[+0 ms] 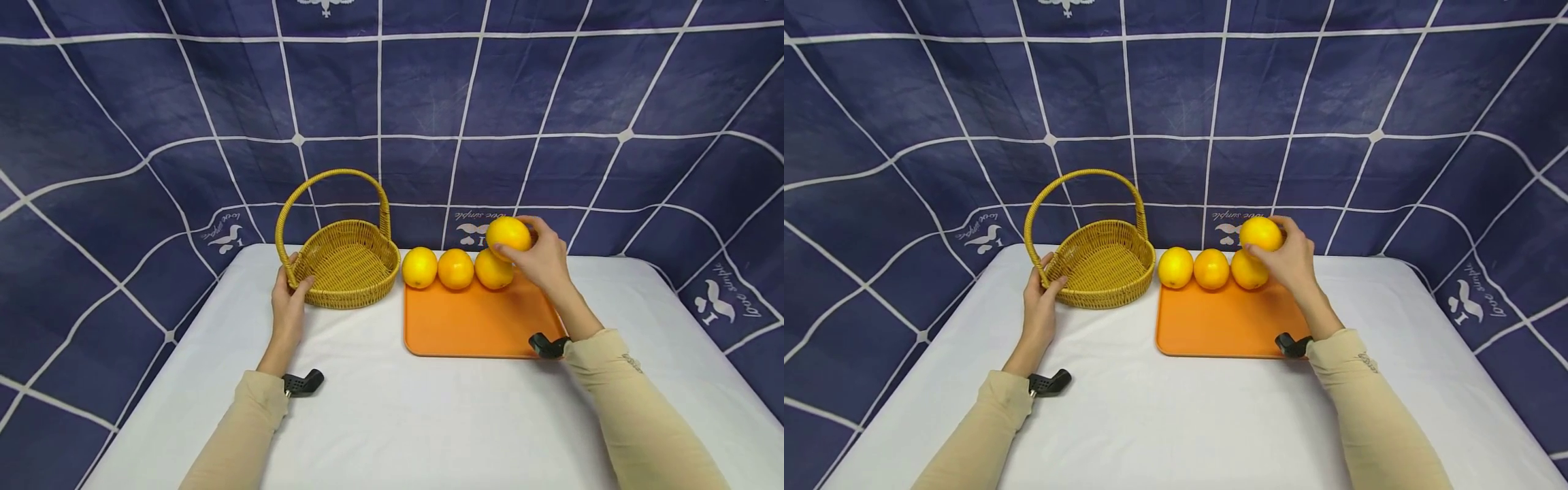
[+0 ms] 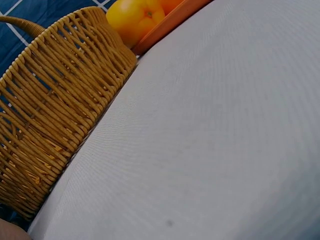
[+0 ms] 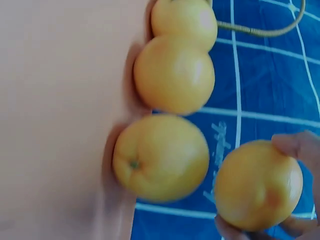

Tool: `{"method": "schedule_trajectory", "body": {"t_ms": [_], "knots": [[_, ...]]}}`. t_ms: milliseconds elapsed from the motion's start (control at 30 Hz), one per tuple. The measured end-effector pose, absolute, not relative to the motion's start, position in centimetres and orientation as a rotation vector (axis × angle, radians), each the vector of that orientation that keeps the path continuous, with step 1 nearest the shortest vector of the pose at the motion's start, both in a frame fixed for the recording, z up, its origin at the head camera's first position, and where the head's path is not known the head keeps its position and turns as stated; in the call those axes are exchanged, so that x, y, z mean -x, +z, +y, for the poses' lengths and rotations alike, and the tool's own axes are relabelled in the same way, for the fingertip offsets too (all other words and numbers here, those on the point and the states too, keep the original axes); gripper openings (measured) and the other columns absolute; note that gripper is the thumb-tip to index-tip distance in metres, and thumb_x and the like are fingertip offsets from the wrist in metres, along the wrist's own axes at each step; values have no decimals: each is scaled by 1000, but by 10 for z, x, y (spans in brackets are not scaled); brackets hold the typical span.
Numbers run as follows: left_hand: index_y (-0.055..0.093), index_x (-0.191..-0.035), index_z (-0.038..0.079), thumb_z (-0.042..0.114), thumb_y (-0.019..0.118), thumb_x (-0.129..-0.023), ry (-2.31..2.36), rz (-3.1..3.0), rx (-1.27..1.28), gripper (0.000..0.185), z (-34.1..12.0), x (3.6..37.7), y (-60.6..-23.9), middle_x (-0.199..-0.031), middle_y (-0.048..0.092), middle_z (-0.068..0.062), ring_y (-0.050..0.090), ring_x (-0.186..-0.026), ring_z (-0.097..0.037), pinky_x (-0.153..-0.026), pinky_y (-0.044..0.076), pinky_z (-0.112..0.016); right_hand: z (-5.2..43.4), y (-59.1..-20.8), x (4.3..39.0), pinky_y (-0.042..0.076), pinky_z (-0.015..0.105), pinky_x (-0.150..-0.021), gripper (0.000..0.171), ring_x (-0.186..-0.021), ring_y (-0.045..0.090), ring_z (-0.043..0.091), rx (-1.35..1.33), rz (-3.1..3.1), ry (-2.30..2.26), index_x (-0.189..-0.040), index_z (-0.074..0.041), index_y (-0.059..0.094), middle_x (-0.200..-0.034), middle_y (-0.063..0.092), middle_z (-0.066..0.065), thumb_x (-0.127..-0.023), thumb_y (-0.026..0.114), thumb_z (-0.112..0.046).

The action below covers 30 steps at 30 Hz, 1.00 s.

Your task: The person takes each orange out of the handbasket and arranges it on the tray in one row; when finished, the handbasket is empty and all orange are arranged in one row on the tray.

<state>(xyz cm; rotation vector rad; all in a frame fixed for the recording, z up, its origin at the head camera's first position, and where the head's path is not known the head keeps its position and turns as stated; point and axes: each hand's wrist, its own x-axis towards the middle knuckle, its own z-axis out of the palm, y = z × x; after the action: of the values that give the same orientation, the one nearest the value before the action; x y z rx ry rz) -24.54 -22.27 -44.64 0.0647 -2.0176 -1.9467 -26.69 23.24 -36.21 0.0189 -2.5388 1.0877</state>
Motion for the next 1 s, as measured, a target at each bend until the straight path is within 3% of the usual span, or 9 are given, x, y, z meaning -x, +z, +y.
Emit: {"method": "schedule_trajectory", "body": {"t_ms": [133, 300, 633, 1000], "knots": [[39, -163, 15, 11, 59, -104, -1938, -2023, -72, 63, -224, 250, -453, -168, 39, -8, 39, -153, -26, -125, 33, -37, 249, -367, 262, 44, 61, -102, 76, -121, 55, 49, 107, -2525, 1049, -151, -4, 52, -139, 62, 28, -90, 82, -38], [42, -162, 21, 12, 60, -104, -1912, -2008, -59, 61, -228, 258, -464, -166, 42, -1, 42, -150, -19, -122, 35, -32, 261, -381, 259, 39, 60, -103, 76, -122, 50, 53, 208, -2551, 1030, -149, 3, 50, -141, 59, 32, -90, 79, -35], [40, -163, 22, 13, 60, -104, -1920, -2004, -58, 63, -228, 258, -468, -167, 40, -2, 39, -153, -21, -126, 33, -37, 269, -415, 260, 44, 65, -104, 79, -125, 47, 58, 223, -2739, 1007, -151, 9, 41, -143, 53, 38, -95, 74, -36], [42, -162, 21, 13, 60, -104, -1944, -1981, -50, 62, -229, 259, -469, -166, 42, -1, 41, -151, -19, -125, 33, -37, 272, -410, 257, 43, 66, -112, 84, -129, 48, 56, 183, -2801, 1013, -158, 8, 32, -151, 47, 38, -103, 61, -48]]}}
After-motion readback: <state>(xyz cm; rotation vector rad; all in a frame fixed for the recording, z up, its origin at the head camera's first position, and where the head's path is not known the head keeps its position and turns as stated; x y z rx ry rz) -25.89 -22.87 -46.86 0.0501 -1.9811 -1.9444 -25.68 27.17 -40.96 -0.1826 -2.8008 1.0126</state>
